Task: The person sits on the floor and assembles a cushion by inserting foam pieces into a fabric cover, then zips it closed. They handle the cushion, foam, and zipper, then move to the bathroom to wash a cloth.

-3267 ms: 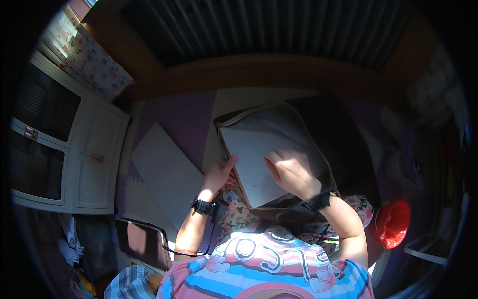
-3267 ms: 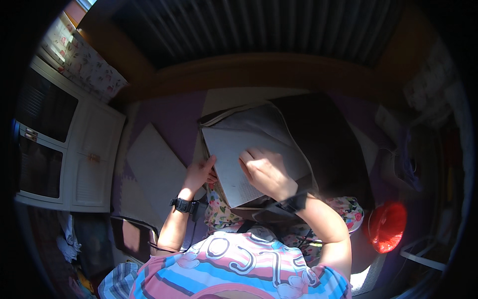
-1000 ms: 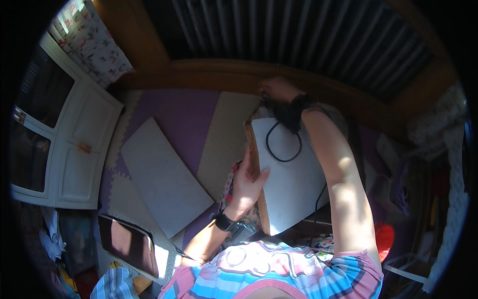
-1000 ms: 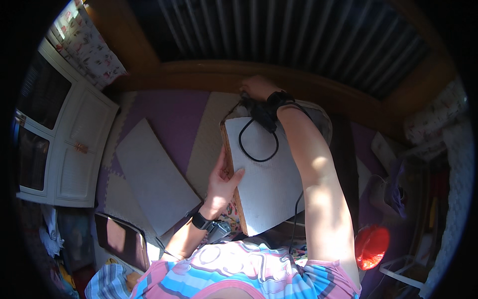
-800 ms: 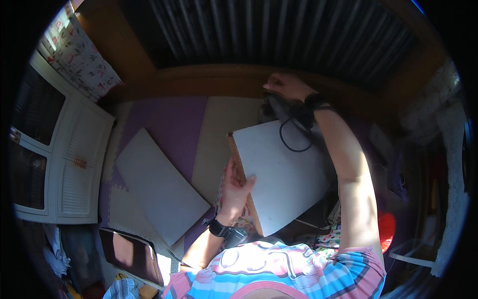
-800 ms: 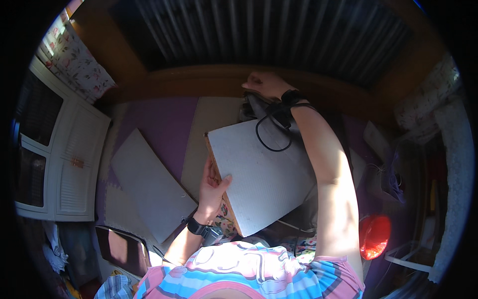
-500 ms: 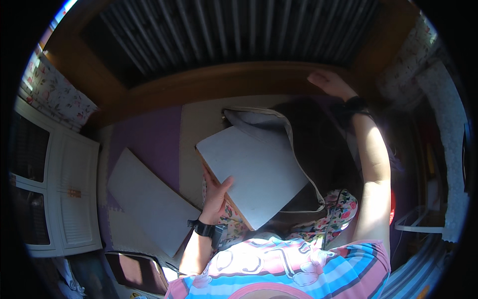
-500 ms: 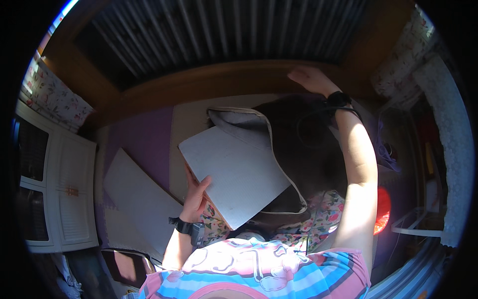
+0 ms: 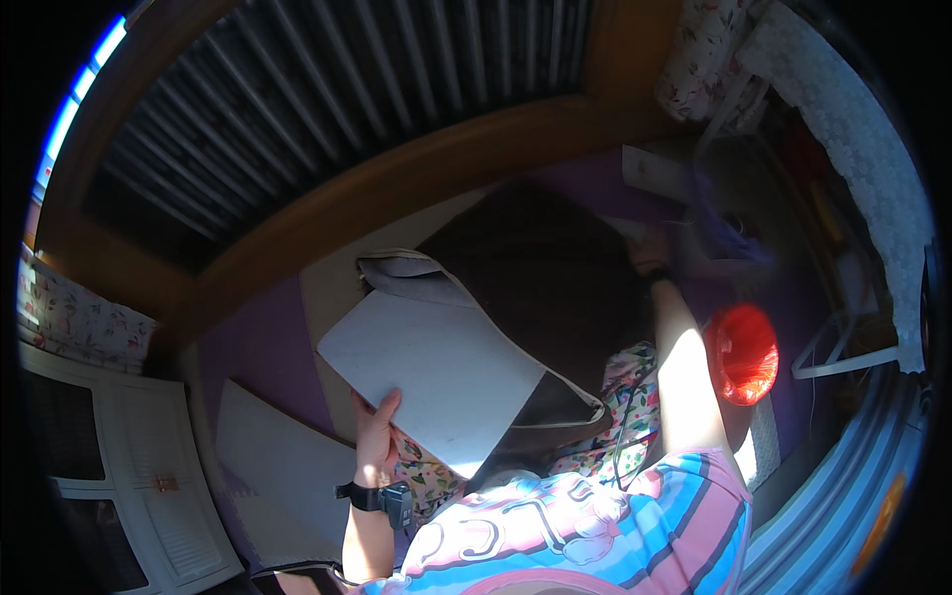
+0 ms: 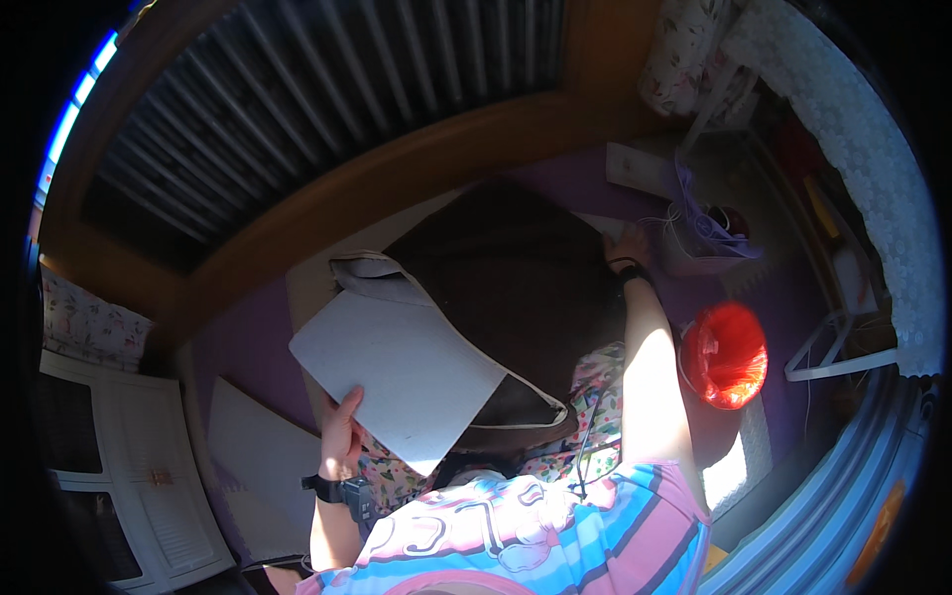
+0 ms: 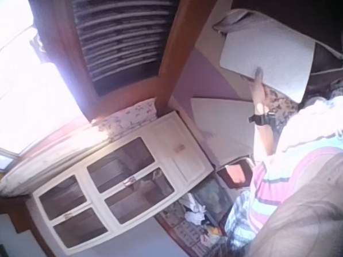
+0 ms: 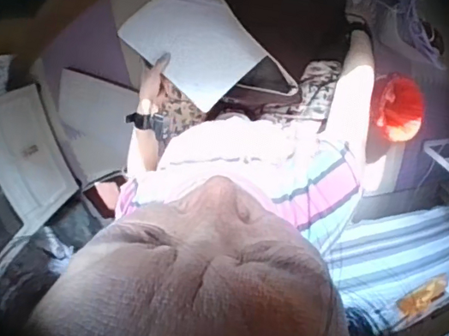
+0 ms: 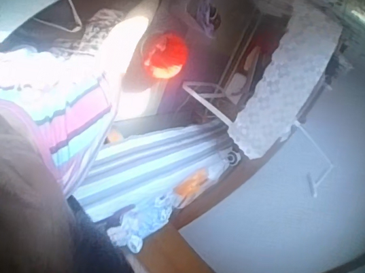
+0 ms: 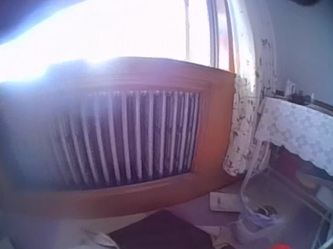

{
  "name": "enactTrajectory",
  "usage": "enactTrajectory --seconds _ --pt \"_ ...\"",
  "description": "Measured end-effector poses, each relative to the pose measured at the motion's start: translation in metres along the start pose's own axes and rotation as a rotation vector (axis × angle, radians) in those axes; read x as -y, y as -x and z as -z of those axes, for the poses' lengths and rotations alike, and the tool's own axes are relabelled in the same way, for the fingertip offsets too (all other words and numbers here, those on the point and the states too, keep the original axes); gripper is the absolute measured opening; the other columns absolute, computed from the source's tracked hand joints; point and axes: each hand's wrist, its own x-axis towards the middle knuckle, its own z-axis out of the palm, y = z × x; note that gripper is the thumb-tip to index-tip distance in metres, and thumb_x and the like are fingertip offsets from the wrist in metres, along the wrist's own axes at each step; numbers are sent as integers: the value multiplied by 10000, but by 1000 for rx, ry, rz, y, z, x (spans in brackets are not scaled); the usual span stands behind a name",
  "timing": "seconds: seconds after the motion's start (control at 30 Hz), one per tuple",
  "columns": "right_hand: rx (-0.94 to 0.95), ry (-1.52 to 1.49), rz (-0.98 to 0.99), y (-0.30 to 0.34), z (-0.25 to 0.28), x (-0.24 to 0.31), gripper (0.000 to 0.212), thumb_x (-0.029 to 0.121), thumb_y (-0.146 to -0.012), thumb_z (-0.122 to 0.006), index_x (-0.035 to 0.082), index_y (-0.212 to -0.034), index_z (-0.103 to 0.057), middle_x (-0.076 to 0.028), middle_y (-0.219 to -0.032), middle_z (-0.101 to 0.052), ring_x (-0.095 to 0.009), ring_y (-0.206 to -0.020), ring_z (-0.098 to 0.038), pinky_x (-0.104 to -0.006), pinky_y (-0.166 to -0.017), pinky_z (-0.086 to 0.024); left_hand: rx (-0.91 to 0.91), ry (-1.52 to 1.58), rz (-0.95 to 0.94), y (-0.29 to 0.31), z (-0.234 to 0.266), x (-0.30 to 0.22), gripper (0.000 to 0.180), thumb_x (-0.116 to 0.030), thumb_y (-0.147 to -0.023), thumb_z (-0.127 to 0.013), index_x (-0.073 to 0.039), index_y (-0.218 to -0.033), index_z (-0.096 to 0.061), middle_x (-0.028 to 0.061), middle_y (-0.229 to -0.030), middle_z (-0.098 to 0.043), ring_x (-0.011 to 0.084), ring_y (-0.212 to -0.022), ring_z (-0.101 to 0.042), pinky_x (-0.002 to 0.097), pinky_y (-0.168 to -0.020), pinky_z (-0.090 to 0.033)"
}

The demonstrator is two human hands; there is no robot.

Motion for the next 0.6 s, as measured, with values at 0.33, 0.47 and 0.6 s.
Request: enactTrajectory --seconds 0.33,0.47,0.6 --pt "615 -498 141 34 46 52 590 525 -963 -331 51 -1104 -652 -211 -1135 -620 -385 -1069 -569 -457 -937 -424 -199 5 -54 22 38 -57 714 -143 -803 -690 -25 -1408 -329 151 -1284 -510 276 -1164 -509 383 -986 -411" --pt "547 -358 283 33 63 70 491 454 -965 -380 61 -1025 -668 -200 -1051 -644 -370 -998 -599 -477 -875 -453 -176 -2 -123 32 58 -54 666 -113 -812 -656 -20 -1394 -345 158 -1250 -524 280 -1148 -520 389 -982 -421" --pt "465 -231 260 18 83 82 392 385 -959 -430 82 -987 -677 -169 -959 -670 -363 -902 -632 -489 -788 -487 -255 81 -61 37 82 -60 650 -97 -812 -645 -15 -1385 -350 164 -1234 -513 286 -1124 -533 390 -953 -447"
